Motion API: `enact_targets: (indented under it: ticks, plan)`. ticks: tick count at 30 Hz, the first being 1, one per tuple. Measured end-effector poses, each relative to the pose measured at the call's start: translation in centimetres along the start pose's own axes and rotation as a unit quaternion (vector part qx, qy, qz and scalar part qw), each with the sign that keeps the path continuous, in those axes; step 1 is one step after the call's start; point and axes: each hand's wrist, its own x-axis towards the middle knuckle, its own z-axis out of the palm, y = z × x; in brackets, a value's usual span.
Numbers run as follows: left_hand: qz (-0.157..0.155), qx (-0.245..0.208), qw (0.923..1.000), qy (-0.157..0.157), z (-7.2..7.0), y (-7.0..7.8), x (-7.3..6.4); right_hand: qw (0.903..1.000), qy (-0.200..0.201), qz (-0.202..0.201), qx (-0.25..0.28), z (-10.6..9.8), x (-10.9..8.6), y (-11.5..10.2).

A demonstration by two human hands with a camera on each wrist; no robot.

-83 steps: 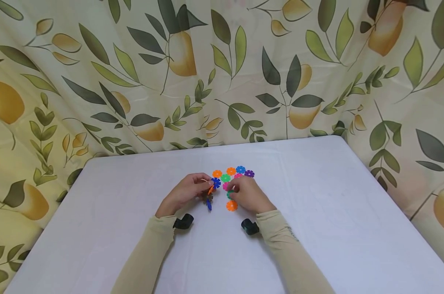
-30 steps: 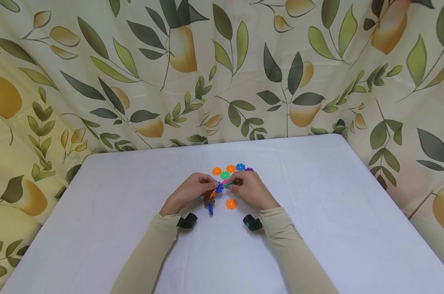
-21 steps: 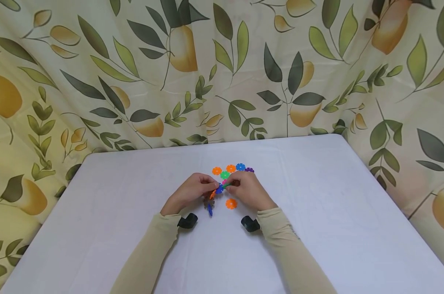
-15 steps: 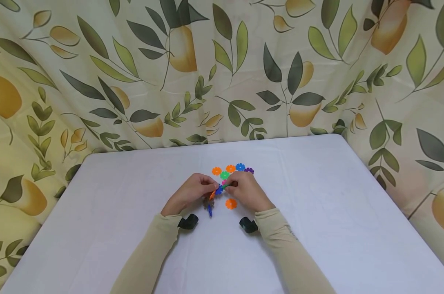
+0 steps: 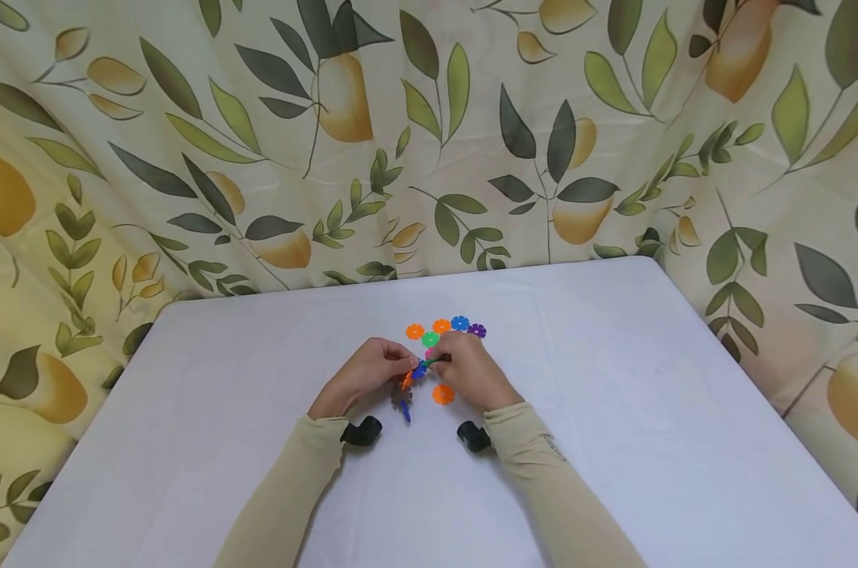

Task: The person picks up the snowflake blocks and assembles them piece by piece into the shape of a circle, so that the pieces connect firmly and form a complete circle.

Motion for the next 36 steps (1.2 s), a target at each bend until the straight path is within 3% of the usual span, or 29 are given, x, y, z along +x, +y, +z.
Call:
enact_targets:
  ticks: [12, 17, 24, 31, 36]
  plan:
    - [-0.007, -0.008, 0.9999, -0.005, -0.2, -0.1, -0.1, 0.9989, 0.009, -0.037, -0.027, 0.3, 0.0, 0.1]
    - [-0.014, -0.027, 0.9995, -0.013, -0.6, -0.1, -0.1, 0.9996, 0.002, -0.027, -0.011, 0.2, 0.1, 0.1]
    - [0.002, -0.027, 0.9993, -0.026, -1.3, -0.1, -0.3, 0.9993, -0.010, 0.033, 0.011, -0.7, -0.2, -0.4]
    - [0.003, -0.031, 0.9990, -0.032, -1.7, -0.3, -0.5, 0.9946, -0.068, 0.078, 0.010, -1.5, -0.3, 0.2]
    - [-0.007, -0.052, 0.9980, -0.035, -1.9, -0.2, -0.5, 0.9885, -0.129, 0.079, -0.002, -1.5, -0.4, 0.3]
